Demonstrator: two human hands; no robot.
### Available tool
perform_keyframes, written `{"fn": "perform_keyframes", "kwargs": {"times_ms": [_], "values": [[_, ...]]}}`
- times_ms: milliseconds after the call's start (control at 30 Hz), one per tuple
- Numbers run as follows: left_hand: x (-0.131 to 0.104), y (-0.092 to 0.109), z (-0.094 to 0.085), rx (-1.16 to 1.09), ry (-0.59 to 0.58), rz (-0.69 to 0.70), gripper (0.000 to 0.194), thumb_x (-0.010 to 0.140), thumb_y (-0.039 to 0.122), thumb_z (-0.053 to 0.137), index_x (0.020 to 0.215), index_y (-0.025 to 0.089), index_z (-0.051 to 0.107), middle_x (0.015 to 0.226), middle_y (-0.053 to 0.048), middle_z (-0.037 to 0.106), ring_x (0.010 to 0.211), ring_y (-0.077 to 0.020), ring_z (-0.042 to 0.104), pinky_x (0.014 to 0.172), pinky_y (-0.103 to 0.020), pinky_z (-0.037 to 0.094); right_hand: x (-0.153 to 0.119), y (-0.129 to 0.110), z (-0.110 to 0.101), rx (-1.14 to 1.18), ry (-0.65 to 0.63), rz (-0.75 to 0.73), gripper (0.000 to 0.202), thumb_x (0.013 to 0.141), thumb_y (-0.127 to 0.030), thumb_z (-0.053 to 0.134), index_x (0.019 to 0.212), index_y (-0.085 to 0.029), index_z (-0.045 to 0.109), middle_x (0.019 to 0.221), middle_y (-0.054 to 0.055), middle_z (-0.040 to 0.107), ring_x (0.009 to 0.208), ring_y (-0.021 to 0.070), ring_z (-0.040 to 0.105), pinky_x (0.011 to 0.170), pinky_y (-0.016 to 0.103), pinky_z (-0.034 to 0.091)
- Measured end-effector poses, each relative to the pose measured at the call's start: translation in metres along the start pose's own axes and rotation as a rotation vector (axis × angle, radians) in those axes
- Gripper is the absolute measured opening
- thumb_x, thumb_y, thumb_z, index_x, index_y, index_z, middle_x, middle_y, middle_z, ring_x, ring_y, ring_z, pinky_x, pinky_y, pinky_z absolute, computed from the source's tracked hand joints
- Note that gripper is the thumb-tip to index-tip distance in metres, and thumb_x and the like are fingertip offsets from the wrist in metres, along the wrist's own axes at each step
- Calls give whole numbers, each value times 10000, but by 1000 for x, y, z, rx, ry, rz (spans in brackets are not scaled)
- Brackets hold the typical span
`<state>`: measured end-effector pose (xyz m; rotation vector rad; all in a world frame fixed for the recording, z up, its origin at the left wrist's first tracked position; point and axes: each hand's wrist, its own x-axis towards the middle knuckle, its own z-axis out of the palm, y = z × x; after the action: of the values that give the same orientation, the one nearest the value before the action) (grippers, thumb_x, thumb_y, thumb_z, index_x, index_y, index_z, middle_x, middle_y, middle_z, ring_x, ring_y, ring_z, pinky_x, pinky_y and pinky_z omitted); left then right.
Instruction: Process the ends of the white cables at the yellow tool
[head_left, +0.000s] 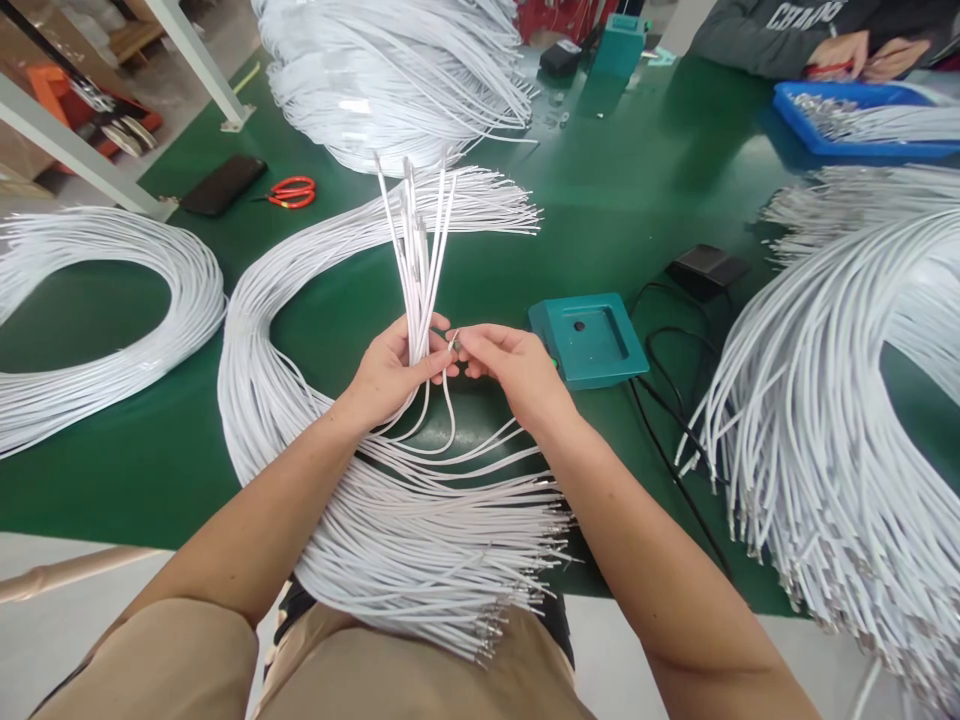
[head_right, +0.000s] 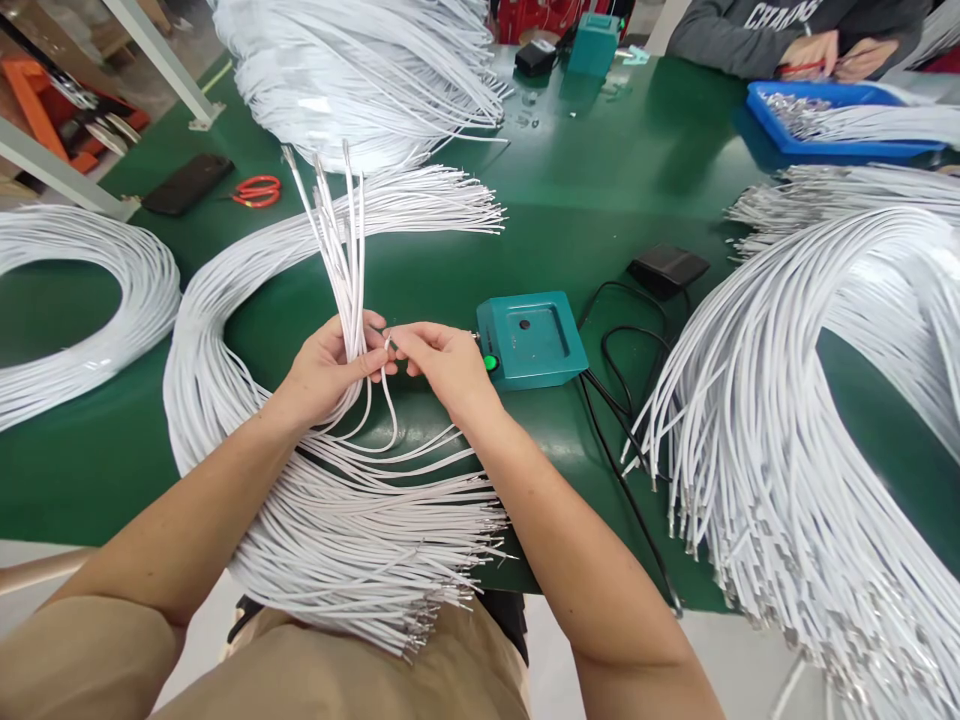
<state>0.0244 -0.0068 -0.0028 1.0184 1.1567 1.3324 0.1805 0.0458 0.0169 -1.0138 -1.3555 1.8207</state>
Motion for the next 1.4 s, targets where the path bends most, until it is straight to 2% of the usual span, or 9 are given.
{"fn": "perform_keyframes", "kwargs": {"times_ms": [100,233,400,533,633,700,900,1100,1400], "values": [[0,0,-2,-57,-29,-64,463,709,252,789,1142,196,635,787,0,644,709,-126,664,614,-211,515,-2,3,4,-356,127,-201,134,805,-292,627,783,-171,682,746,8,653,657,116,540,669,264,429],[0,0,-4,-134,-50,-182,425,704,220,786,1115,183,683,847,-21,661,743,-118,659,671,-212,524,-4,11,5,-966,216,-487,242,922,-232,459,769,-175,638,784,41,614,723,150,539,681,281,390],[3,-4,-5,-139,-57,-204,417,677,199,788,1082,170,692,835,-15,662,693,-109,635,708,-250,538,-4,8,-2,-1545,50,-759,301,964,-213,344,896,-157,632,851,103,605,817,224,512,735,352,347],[6,-8,-6,-89,-16,-175,433,670,192,784,1088,173,670,770,18,629,675,-112,644,808,-314,545,1,-1,-15,-1607,132,-712,256,947,-199,384,1025,-156,624,990,112,650,942,253,515,924,401,316],[8,-9,-6,-20,22,-184,442,669,204,784,1090,165,655,761,15,626,712,-146,674,775,-315,542,5,-2,-24,-1662,123,-603,247,899,-121,426,1051,-130,620,905,103,685,898,249,544,1018,424,264],[9,-10,-5,19,36,-188,442,669,204,780,1088,158,649,770,9,630,728,-161,684,753,-309,537,7,-1,-27,-1687,84,-562,232,880,-105,449,1029,-122,627,834,93,690,847,240,559,1026,417,271],[10,-11,-4,70,46,-188,433,680,200,770,1090,149,638,790,-3,645,745,-170,697,805,-334,539,9,1,-26,-1724,41,-580,195,862,-120,500,961,-121,669,954,125,691,959,263,547,1040,435,271],[10,-13,-5,47,67,-194,441,662,192,791,1077,151,646,797,-15,653,750,-189,707,790,-344,540,9,-2,-27,-1738,-22,-565,252,868,-83,460,926,-134,699,820,93,713,871,240,552,1061,423,267],[10,-12,-5,36,60,-183,449,675,197,776,1094,150,622,781,8,636,760,-177,701,846,-358,523,11,-2,-28,-1755,-31,-528,269,870,-79,448,887,-153,706,800,70,727,863,228,568,1079,400,274]]}}
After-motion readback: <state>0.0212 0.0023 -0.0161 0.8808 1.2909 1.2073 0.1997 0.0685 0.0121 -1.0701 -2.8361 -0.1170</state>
